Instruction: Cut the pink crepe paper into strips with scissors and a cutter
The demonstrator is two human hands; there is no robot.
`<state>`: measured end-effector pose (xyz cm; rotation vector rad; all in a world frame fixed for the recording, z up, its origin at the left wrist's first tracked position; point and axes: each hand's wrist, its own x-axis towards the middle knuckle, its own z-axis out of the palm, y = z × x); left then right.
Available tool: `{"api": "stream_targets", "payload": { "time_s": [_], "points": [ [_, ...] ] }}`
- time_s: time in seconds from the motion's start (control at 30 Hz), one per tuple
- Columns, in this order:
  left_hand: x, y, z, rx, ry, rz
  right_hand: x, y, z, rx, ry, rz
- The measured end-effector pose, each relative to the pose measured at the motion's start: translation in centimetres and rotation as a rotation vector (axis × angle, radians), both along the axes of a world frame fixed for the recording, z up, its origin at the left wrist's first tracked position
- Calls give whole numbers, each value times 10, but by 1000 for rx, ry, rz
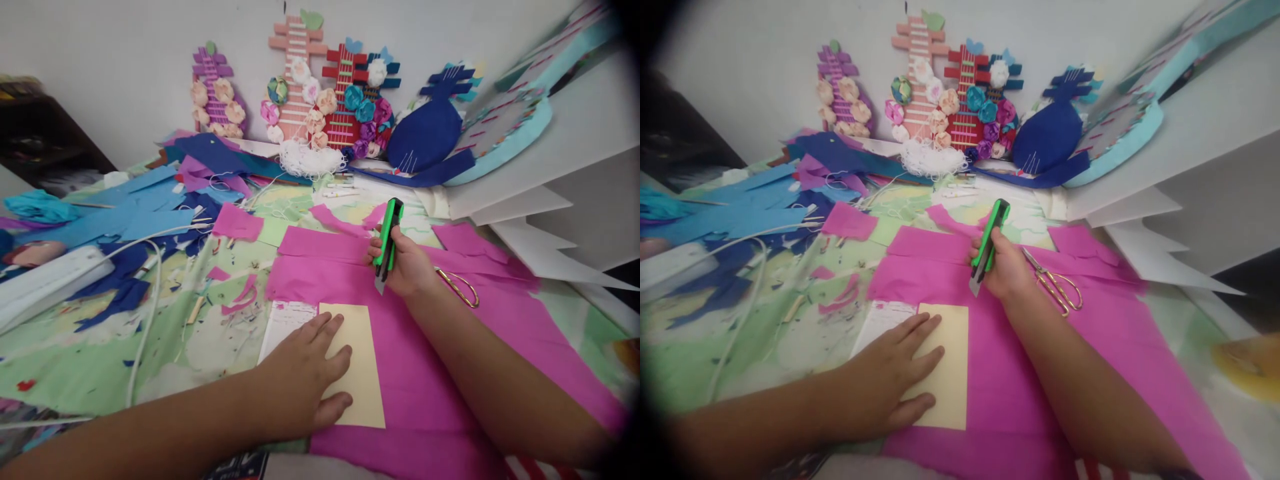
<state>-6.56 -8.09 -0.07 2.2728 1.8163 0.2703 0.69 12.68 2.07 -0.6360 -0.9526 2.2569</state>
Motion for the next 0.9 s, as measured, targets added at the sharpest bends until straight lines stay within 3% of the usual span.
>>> {"api": "stream_targets", "payload": {
  "time_s": [0.17, 0.33, 0.67, 0.83, 0.9],
  "points": [
    [-1, 1, -4, 20, -5, -5, -4, 1, -7, 201, -111, -188],
    [0, 2, -4, 33, 8, -17, -4, 0, -7, 249, -79, -201],
    [-1, 2, -3, 30, 27, -14, 1, -1, -8, -67, 197, -89],
    [0, 1, -4, 36, 24, -20, 3, -9, -4, -38, 124, 197],
    [-1, 1, -4, 51, 24, -25, 3, -9, -1, 4, 33, 217]
  ]
}}
